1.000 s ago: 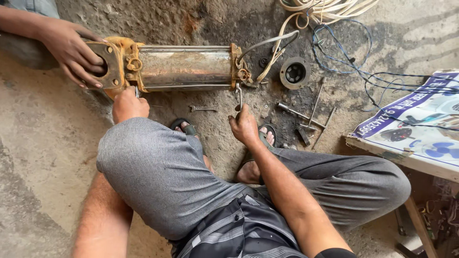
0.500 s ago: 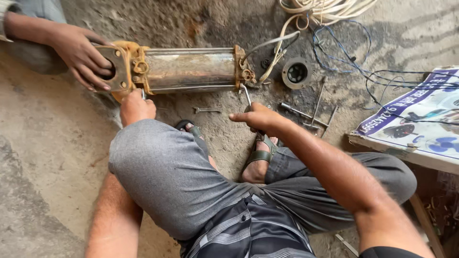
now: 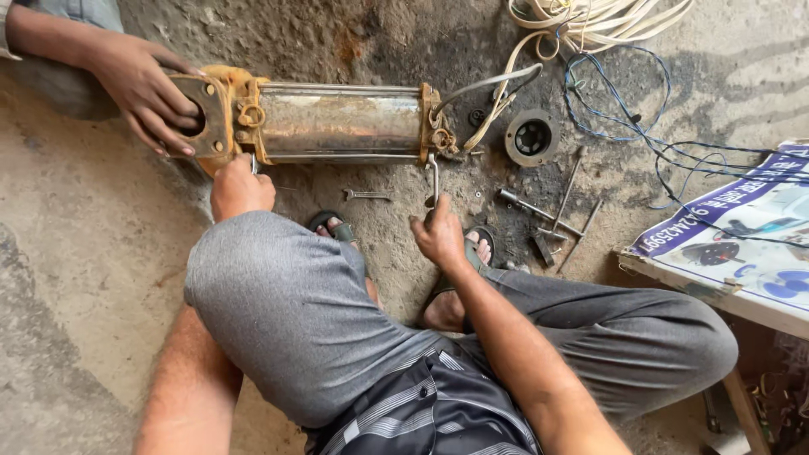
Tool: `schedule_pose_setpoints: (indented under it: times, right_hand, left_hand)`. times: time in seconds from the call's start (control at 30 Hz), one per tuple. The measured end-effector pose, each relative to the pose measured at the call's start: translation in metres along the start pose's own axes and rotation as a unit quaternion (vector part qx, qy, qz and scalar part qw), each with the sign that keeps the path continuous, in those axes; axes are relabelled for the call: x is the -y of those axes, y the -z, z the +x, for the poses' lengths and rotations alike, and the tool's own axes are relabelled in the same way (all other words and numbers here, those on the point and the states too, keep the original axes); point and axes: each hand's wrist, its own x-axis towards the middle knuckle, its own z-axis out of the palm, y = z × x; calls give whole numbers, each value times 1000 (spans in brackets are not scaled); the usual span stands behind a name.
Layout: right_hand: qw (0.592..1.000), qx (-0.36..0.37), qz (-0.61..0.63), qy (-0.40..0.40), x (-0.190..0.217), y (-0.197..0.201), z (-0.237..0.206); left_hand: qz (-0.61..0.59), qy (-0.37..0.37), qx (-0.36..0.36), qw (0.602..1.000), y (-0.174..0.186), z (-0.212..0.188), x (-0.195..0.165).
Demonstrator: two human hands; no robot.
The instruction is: The person sits on the floor and uses two wrenches to loosen and tighten bolts on a cylindrical metal water pump. They rotate the pump to access different bolt locations and continue adjusting the fasteners throughout the clip.
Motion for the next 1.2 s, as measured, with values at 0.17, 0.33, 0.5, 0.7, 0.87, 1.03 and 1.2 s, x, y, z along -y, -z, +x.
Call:
schedule_pose_setpoints:
  times: [0.17, 0.33, 0.5, 0.7, 0.87, 1.03, 1.2]
  right_hand:
    - [999, -2, -53, -10, 6, 3, -1]
    - [996, 65, -61, -30, 14, 17, 2]
    - [980, 148, -101, -87, 19, 31, 5]
    - [947, 250, -171, -108, 58, 64, 20]
    - [897, 352, -147, -224, 94, 103, 52]
    - [923, 296, 26, -243, 92, 108, 38]
    - [983, 88, 50, -155, 69, 113, -1]
  left_hand:
    - [-4, 24, 13, 1000, -5, 3, 2]
    - [-4, 50, 38, 998, -1, 3, -3]
    - [-16, 43, 23, 999, 3, -1, -6]
    - [-37, 23, 10, 999, 3, 3, -1]
    - [-34, 27, 12, 999, 5, 0, -3]
    - [16, 38, 18, 999, 11, -4, -14]
    - [68, 38, 38, 996, 32, -11, -19]
